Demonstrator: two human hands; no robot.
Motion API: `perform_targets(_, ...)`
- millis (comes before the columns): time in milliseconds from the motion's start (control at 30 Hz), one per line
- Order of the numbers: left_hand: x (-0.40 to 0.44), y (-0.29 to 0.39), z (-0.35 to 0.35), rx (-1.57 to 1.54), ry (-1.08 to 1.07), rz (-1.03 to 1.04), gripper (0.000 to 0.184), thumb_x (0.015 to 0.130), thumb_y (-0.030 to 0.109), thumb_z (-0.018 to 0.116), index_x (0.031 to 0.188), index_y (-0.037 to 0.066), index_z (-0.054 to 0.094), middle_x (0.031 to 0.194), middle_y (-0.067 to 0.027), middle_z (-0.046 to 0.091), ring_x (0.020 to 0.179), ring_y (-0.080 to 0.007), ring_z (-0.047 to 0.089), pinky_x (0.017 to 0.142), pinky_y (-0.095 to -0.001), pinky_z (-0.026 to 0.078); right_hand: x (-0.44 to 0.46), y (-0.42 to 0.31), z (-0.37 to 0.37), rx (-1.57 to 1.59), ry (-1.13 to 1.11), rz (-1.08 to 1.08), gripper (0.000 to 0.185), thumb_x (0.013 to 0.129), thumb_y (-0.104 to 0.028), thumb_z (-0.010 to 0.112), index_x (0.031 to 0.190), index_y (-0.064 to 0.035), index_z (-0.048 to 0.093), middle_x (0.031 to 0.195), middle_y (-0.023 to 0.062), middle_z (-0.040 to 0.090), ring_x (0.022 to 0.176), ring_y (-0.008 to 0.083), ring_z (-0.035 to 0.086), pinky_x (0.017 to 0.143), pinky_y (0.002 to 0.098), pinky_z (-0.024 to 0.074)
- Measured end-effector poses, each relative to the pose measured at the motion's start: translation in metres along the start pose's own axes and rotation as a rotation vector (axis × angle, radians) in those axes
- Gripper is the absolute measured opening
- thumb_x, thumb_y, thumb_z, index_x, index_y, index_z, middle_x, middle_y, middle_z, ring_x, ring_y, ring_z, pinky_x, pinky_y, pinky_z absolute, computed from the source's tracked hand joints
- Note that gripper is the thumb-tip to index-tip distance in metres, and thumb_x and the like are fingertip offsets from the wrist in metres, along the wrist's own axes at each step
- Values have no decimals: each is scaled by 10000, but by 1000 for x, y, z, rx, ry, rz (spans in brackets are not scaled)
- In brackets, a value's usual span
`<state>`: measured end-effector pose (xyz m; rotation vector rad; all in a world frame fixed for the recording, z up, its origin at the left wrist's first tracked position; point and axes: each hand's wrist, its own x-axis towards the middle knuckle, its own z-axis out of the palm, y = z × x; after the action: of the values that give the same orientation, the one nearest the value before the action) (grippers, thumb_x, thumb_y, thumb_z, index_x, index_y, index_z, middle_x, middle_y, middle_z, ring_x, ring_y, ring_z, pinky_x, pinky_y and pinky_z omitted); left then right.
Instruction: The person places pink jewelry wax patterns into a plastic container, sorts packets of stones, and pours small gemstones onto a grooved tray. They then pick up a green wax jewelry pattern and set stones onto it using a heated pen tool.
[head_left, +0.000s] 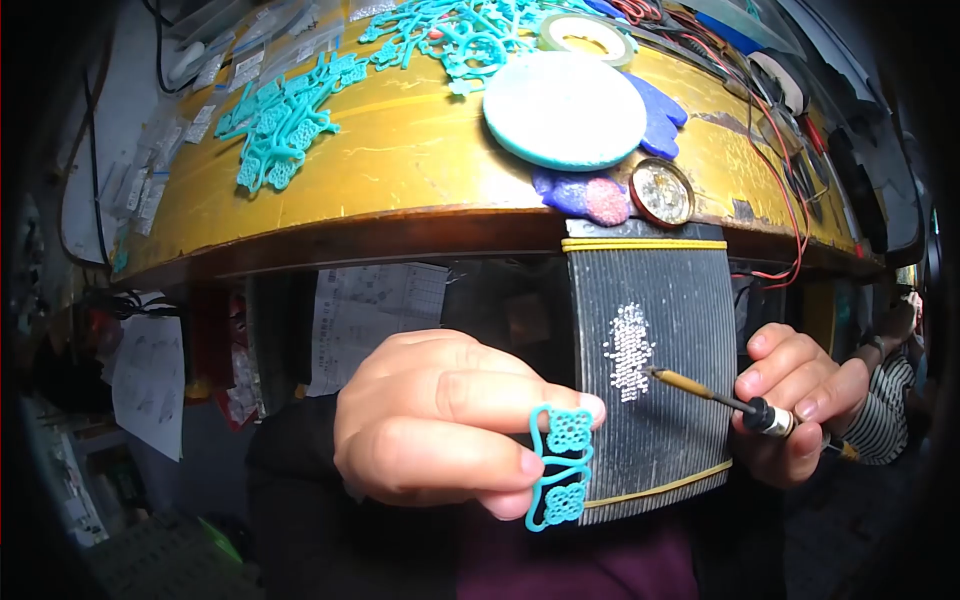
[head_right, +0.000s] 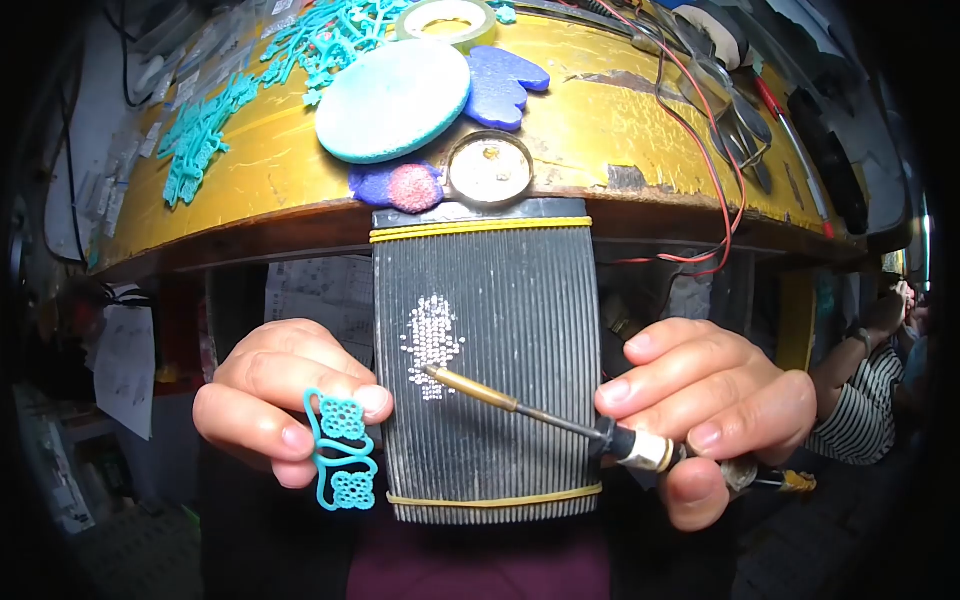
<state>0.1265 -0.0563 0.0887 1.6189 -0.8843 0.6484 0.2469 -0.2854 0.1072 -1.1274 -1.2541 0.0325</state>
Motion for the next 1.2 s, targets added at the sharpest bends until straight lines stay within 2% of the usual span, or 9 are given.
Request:
perform_targets(167, -2, -1, 1, -36, 1, -21, 245, 815, 173, 560, 911, -7, 425, 891, -268, 550, 718, -272, 597, 546, -292, 511, 2, 1, 2, 57, -53, -48, 256, 787, -159, 590, 890, -47, 385, 662, 119, 612, 718, 265, 619, 798, 395, 437)
perform_targets(267, -2, 1, 0, -9, -19, -39, 244, 812, 170, 564, 903, -10, 428, 870, -259, 558, 723, -266, 605, 543, -297, 512, 6, 1, 11, 58, -88, -41, 240, 821, -268, 534, 855, -85, 382, 598, 24, 567, 641, 173, 572, 799, 351, 411)
perform_targets(300, -2, 1, 0, -3, -13, -36, 244, 811, 170, 566, 898, -11, 428, 862, -255, 561, 725, -265, 607, 542, -296, 512, 7, 3, 13, 53, -76, -66, 234, 818, -257, 542, 849, -85, 387, 590, 22, 570, 627, 167, 585, 794, 340, 419)
perform_targets(667, 2, 2, 6, 95, 93, -27, 231, 793, 181, 589, 834, 2, 449, 769, -192, 592, 669, -226, 623, 480, -257, 499, 8, 0, 21, 0, -57, -38, 235, 816, -256, 550, 846, -87, 389, 575, 21, 568, 626, 160, 580, 765, 312, 401)
perform_targets(1200, 2, 4, 4, 76, 71, -39, 241, 792, 176, 588, 842, -17, 452, 786, -208, 587, 677, -243, 624, 476, -263, 503, 8, 0, 23, -13, -45, -44, 232, 810, -246, 558, 839, -86, 392, 580, 29, 571, 628, 168, 578, 747, 313, 401)
